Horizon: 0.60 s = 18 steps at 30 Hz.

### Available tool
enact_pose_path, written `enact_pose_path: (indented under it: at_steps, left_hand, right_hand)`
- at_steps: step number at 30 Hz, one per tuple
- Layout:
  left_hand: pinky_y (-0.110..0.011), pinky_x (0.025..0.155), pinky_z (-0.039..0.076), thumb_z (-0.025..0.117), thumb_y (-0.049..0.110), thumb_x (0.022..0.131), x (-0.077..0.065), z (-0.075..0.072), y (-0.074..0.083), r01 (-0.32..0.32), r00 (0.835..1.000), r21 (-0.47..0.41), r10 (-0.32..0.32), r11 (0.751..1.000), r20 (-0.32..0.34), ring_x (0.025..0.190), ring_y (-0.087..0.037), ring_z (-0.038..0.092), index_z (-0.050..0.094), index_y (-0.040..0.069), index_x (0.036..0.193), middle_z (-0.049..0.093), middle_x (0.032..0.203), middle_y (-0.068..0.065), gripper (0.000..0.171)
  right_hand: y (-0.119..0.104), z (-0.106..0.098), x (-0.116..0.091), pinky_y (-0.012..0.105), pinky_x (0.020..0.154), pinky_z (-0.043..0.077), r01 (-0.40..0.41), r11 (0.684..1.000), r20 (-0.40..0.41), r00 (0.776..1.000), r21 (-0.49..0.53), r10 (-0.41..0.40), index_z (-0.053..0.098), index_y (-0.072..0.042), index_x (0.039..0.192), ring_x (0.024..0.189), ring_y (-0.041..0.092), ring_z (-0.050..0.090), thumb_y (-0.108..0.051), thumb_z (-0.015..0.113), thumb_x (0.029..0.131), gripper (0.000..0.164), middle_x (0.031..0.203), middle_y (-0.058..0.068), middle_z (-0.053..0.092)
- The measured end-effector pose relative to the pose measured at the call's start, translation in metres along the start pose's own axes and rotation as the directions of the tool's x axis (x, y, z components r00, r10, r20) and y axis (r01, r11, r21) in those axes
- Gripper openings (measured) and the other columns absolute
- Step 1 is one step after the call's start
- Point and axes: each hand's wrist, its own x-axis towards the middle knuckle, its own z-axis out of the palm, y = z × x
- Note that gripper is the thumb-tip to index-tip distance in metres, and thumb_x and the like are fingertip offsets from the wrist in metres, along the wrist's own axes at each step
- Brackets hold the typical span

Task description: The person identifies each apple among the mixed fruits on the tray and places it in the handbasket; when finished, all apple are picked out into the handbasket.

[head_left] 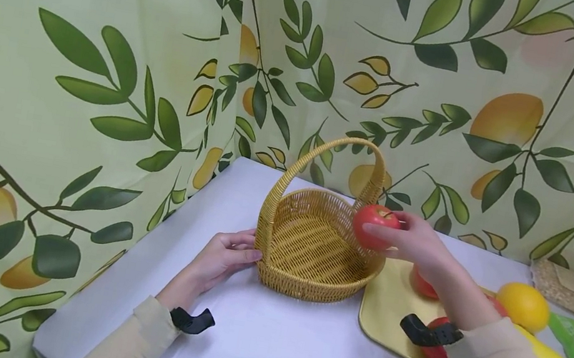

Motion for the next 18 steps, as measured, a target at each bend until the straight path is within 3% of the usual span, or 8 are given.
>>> enact_pose_path:
  at_steps: [5, 12, 18]
  left_hand:
    - [-0.042, 0.103, 0.052, 0.079, -0.002, 0.087, 0.000, -0.001, 0.000, 0.010, 1.000, 0.006, -0.010, 1.000, -0.013, 0.140, -0.035, 0.046, 0.076, -0.002, 0.108, 0.037, 0.161, -0.012, 0.021]
    - [-0.041, 0.105, 0.051, 0.078, -0.001, 0.088, 0.000, -0.001, 0.000, 0.022, 1.000, 0.005, -0.022, 1.000, 0.018, 0.147, -0.032, 0.036, 0.077, -0.001, 0.108, 0.036, 0.162, -0.010, 0.020]
    - [-0.041, 0.105, 0.051, 0.080, 0.002, 0.087, 0.001, -0.001, 0.001, 0.020, 1.000, 0.020, -0.020, 1.000, 0.020, 0.147, -0.032, 0.037, 0.075, -0.004, 0.110, 0.038, 0.161, -0.011, 0.024]
  right_hand:
    - [-0.003, 0.005, 0.005, 0.044, 0.098, 0.056, -0.003, 1.000, 0.008, 1.000, 0.022, 0.003, 0.019, 0.003, 0.160, 0.130, 0.040, 0.050, -0.049, 0.077, 0.090, 0.104, 0.150, 0.026, 0.041]
    - [-0.009, 0.011, 0.013, 0.047, 0.102, 0.053, -0.035, 0.999, 0.039, 0.999, 0.003, 0.035, 0.020, 0.002, 0.159, 0.129, 0.040, 0.051, -0.051, 0.076, 0.091, 0.103, 0.150, 0.025, 0.042]
    - [-0.014, 0.014, 0.022, 0.040, 0.093, 0.058, -0.008, 1.000, 0.058, 0.998, -0.021, 0.009, 0.027, 0.003, 0.156, 0.124, 0.038, 0.052, -0.048, 0.076, 0.091, 0.095, 0.144, 0.024, 0.046]
